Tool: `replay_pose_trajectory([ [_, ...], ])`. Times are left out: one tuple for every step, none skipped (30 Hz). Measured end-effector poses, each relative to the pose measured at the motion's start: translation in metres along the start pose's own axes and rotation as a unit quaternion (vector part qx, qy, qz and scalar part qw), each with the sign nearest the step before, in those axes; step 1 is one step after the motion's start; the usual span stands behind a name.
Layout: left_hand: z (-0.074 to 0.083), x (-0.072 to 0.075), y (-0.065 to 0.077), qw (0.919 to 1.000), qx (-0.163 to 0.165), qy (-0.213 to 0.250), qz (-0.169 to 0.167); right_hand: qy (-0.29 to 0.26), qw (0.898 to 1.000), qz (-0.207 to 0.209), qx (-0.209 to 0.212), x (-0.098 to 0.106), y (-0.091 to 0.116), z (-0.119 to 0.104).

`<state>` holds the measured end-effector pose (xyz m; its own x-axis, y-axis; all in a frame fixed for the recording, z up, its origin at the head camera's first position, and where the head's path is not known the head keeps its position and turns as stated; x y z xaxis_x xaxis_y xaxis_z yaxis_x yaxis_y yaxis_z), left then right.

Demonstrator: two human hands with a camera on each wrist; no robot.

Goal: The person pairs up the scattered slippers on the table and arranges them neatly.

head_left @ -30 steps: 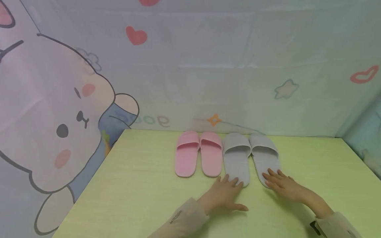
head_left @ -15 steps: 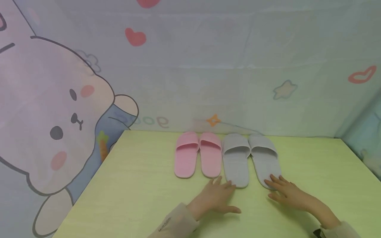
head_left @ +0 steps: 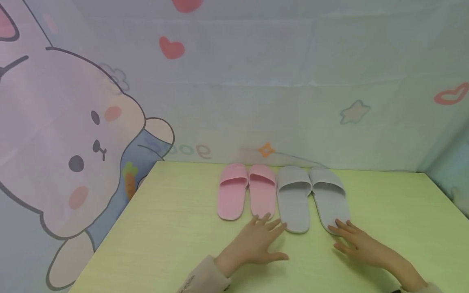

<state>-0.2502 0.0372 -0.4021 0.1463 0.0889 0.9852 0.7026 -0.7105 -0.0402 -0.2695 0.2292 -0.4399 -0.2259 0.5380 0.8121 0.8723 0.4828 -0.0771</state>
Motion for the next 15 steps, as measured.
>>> replay_pose_trajectory([
  [-0.001, 0.002, 0.001, 0.9999, -0.002, -0.004, 0.009, -0.005, 1.000, -0.002, 0.000, 0.000, 0.000, -0.001],
  [-0.001, 0.004, 0.002, 0.9998, -0.002, -0.006, 0.017, -0.009, 1.000, -0.003, 0.000, 0.000, 0.001, -0.002],
  [-0.002, 0.006, 0.003, 0.9997, -0.004, -0.007, 0.025, -0.012, 1.000, -0.003, 0.002, -0.001, 0.001, -0.004],
  [-0.003, 0.008, 0.004, 0.9994, -0.004, -0.010, 0.032, -0.015, 1.000, -0.002, 0.004, -0.001, 0.002, -0.005],
  [-0.003, 0.009, 0.005, 0.9992, -0.005, -0.011, 0.038, -0.018, 1.000, 0.000, 0.005, 0.000, 0.002, -0.008],
  [-0.004, 0.011, 0.006, 0.9990, -0.005, -0.012, 0.043, -0.015, 1.000, 0.003, 0.009, 0.000, 0.002, -0.010],
  [-0.005, 0.012, 0.007, 0.9988, -0.002, -0.011, 0.047, -0.013, 1.000, 0.006, 0.013, 0.000, 0.002, -0.012],
  [-0.006, 0.013, 0.008, 0.9987, 0.000, -0.011, 0.049, -0.012, 1.000, 0.008, 0.015, 0.001, 0.002, -0.014],
  [-0.007, 0.014, 0.009, 0.9985, 0.002, -0.011, 0.053, -0.010, 1.000, 0.010, 0.019, 0.001, 0.002, -0.016],
  [-0.008, 0.014, 0.010, 0.9983, 0.005, -0.013, 0.056, -0.007, 1.000, 0.012, 0.021, 0.001, 0.002, -0.018],
  [-0.010, 0.015, 0.010, 0.9981, 0.008, -0.014, 0.059, -0.003, 1.000, 0.015, 0.024, 0.002, 0.001, -0.020],
  [-0.011, 0.015, 0.011, 0.9979, 0.012, -0.016, 0.062, 0.001, 0.999, 0.018, 0.027, 0.002, 0.001, -0.021],
  [-0.012, 0.015, 0.012, 0.9976, 0.015, -0.018, 0.066, 0.006, 0.999, 0.021, 0.030, 0.003, 0.001, -0.023],
  [-0.013, 0.016, 0.012, 0.9971, 0.018, -0.018, 0.071, 0.012, 0.999, 0.026, 0.034, 0.003, 0.000, -0.026],
  [-0.014, 0.016, 0.013, 0.9966, 0.020, -0.020, 0.077, 0.018, 0.999, 0.033, 0.039, 0.004, 0.000, -0.028],
])
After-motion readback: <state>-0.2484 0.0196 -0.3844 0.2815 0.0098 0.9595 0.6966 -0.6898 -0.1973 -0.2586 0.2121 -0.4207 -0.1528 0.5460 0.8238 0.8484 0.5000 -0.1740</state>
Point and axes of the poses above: each hand's wrist, its own y-axis away from the middle knuckle, its own x-axis out of the back of the hand, z = x × y, the point moved 10 cm from there along -y, towards the middle knuckle, and after that the axes turned 8 degrees about -y, right-handed, at the moved point
